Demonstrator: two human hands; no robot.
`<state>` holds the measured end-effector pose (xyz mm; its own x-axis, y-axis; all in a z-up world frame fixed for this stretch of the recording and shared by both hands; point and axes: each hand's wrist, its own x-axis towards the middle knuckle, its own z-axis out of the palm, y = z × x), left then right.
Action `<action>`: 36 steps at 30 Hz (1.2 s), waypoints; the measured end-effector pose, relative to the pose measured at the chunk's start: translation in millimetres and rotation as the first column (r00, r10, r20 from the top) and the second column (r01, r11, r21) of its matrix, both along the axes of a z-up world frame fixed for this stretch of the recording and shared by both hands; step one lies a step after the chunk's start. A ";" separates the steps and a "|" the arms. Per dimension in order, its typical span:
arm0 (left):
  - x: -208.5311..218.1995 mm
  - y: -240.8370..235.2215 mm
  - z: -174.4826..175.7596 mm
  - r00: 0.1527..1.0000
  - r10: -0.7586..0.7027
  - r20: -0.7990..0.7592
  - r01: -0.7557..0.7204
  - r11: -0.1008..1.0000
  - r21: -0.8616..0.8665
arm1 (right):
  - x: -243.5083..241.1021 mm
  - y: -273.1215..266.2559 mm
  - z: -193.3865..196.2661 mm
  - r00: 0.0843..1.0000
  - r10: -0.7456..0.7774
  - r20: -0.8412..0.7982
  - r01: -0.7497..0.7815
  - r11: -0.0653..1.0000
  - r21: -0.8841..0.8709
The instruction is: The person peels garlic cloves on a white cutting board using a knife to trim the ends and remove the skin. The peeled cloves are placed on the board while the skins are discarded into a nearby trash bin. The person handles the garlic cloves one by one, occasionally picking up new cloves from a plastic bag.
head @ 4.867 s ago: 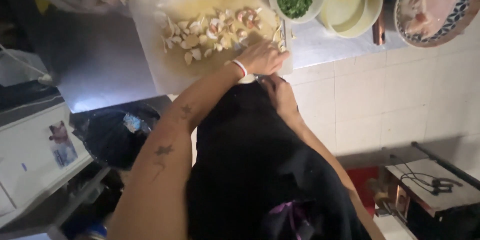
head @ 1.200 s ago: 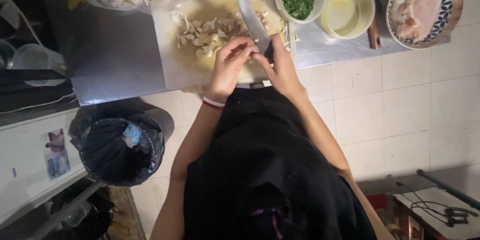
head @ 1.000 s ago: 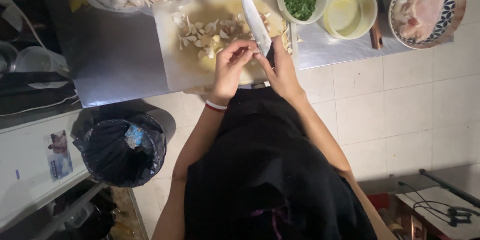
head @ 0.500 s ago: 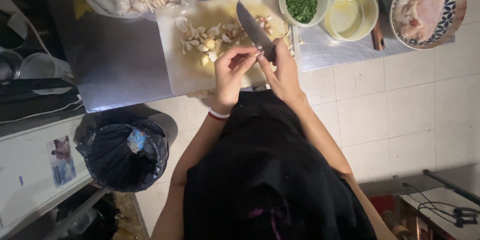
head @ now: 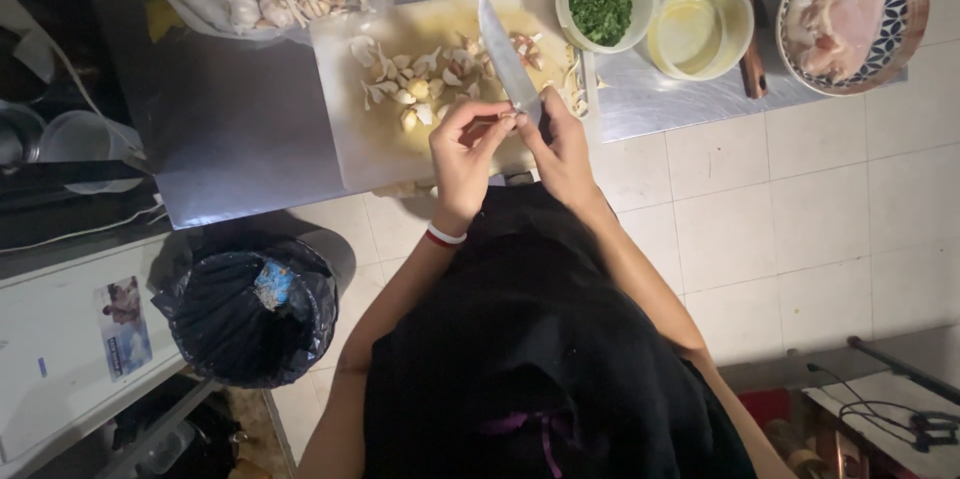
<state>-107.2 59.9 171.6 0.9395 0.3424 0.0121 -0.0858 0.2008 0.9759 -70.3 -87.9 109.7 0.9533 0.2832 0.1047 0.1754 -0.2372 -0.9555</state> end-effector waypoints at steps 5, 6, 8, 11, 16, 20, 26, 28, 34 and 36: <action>1.0 5.2 -15.5 0.989 -0.135 -0.055 0.117 0.961 -0.249 | -0.2 2.0 9.6 0.999 -0.036 0.025 0.036 0.999 0.006; 0.9 6.8 -18.7 0.978 -0.197 -0.065 0.161 0.919 -0.359 | 0.1 2.4 8.9 0.998 -0.047 0.037 0.046 0.999 0.006; 3.2 11.7 -31.0 0.972 -0.226 -0.066 0.181 0.895 -0.408 | -2.2 -0.1 12.6 0.997 -0.048 0.056 0.050 0.998 -0.031; 5.5 16.3 -45.5 0.962 -0.266 -0.059 0.199 0.834 -0.515 | -3.9 0.7 22.0 0.992 -0.043 0.116 0.054 0.994 -0.094; 7.3 18.6 -56.9 0.950 -0.311 -0.018 0.220 0.711 -0.668 | 2.6 -4.0 30.3 0.959 0.007 0.284 0.050 0.980 -0.192; 4.5 34.3 -40.6 0.880 -0.475 -0.029 0.360 0.705 -0.611 | 4.5 -8.1 20.9 0.929 0.062 0.364 0.033 0.968 -0.249; 8.3 32.6 -47.3 0.934 -0.349 -0.071 0.305 0.887 -0.347 | 3.8 -7.4 22.1 0.943 0.046 0.329 0.066 0.945 -0.321; 8.2 32.8 -35.0 0.959 -0.276 -0.067 0.254 0.940 -0.225 | 2.7 -5.1 27.3 0.953 0.025 0.303 0.074 0.947 -0.313; 6.7 30.0 -10.0 0.984 -0.178 -0.020 0.174 0.974 -0.144 | 7.5 2.1 11.6 0.991 -0.021 0.132 0.040 0.989 -0.142; 8.4 27.9 -10.0 0.990 -0.123 -0.067 0.105 0.970 -0.219 | 12.5 6.2 11.8 0.987 -0.086 0.134 0.117 0.961 -0.249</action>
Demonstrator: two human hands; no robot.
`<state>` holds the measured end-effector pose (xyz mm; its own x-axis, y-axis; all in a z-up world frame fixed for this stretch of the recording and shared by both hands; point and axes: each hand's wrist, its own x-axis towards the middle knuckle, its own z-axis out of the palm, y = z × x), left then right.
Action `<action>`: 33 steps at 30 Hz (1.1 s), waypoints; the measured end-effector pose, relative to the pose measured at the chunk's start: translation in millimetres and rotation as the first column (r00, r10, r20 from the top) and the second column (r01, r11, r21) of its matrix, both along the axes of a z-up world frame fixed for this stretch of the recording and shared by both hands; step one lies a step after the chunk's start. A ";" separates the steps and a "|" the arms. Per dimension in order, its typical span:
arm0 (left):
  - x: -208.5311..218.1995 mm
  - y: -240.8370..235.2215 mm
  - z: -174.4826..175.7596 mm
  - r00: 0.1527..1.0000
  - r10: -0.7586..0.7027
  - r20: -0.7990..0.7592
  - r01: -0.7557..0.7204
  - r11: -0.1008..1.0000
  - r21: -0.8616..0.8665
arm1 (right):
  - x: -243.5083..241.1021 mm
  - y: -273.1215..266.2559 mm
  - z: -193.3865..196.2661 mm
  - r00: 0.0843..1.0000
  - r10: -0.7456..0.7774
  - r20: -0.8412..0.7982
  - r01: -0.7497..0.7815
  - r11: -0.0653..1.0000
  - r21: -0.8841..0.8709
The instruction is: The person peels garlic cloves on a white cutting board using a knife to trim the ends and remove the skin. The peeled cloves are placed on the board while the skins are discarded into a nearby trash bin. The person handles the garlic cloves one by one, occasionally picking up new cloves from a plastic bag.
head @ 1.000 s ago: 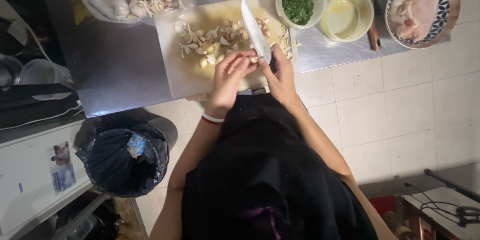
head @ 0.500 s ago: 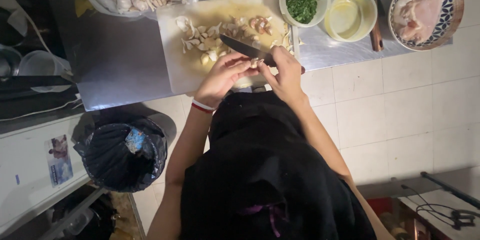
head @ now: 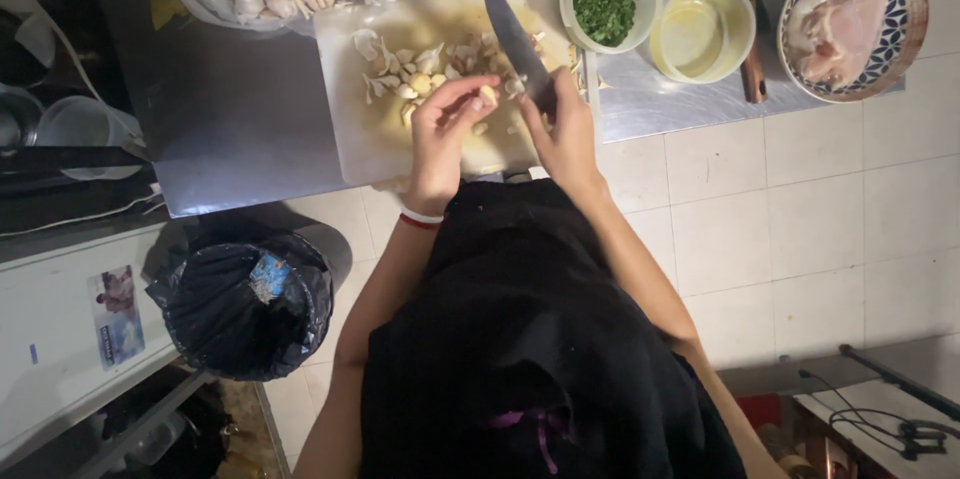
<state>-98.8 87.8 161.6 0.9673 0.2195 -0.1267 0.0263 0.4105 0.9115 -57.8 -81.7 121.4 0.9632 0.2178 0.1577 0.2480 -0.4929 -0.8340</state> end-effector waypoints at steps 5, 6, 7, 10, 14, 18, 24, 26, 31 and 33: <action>9.5 -4.3 -2.1 0.994 0.077 0.076 -0.079 0.997 0.022 | 21.1 10.1 -1.4 0.998 0.062 -0.005 -0.062 0.998 -0.004; 9.4 -6.2 -2.5 0.992 0.096 0.081 -0.099 0.995 0.031 | 21.1 12.9 -4.0 0.995 0.089 -0.041 -0.087 0.995 0.042; 10.4 -5.3 -4.5 0.992 0.098 0.078 -0.101 0.994 0.030 | 21.7 15.7 8.2 0.995 0.091 -0.044 -0.089 0.995 0.042; 14.9 -2.2 -12.9 0.986 0.112 0.121 -0.124 0.988 0.096 | 24.5 24.4 34.7 0.959 0.279 -0.042 -0.272 0.954 0.128; 17.7 -1.0 -27.3 0.988 0.140 0.069 -0.145 0.987 0.073 | 22.2 29.7 39.9 0.947 0.322 -0.012 -0.317 0.937 0.146; 17.9 -1.4 -29.2 0.987 0.145 0.074 -0.147 0.989 0.028 | 22.7 29.8 43.9 0.952 0.308 0.002 -0.304 0.940 0.154; 18.8 -3.2 -25.7 0.989 0.110 0.102 -0.109 0.994 -0.008 | 21.1 25.1 39.2 0.963 0.267 -0.020 -0.264 0.958 0.111; 19.9 -4.1 -23.8 0.988 0.109 0.112 -0.107 0.994 -0.019 | 19.4 25.5 39.6 0.970 0.240 -0.026 -0.236 0.966 0.109; 22.0 -7.0 -23.3 0.986 0.114 0.124 -0.106 0.992 -0.067 | 17.6 26.7 50.6 0.974 0.226 -0.023 -0.222 0.969 0.109; 21.0 -8.2 -19.8 0.988 0.109 0.113 -0.101 0.992 -0.080 | 18.0 27.0 50.7 0.973 0.230 -0.039 -0.224 0.968 0.114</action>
<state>-77.8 79.5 141.8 0.9484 0.3151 -0.0341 -0.1252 0.4713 0.8731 -39.8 -54.7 172.1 0.8980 0.4158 0.1437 0.2982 -0.3351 -0.8938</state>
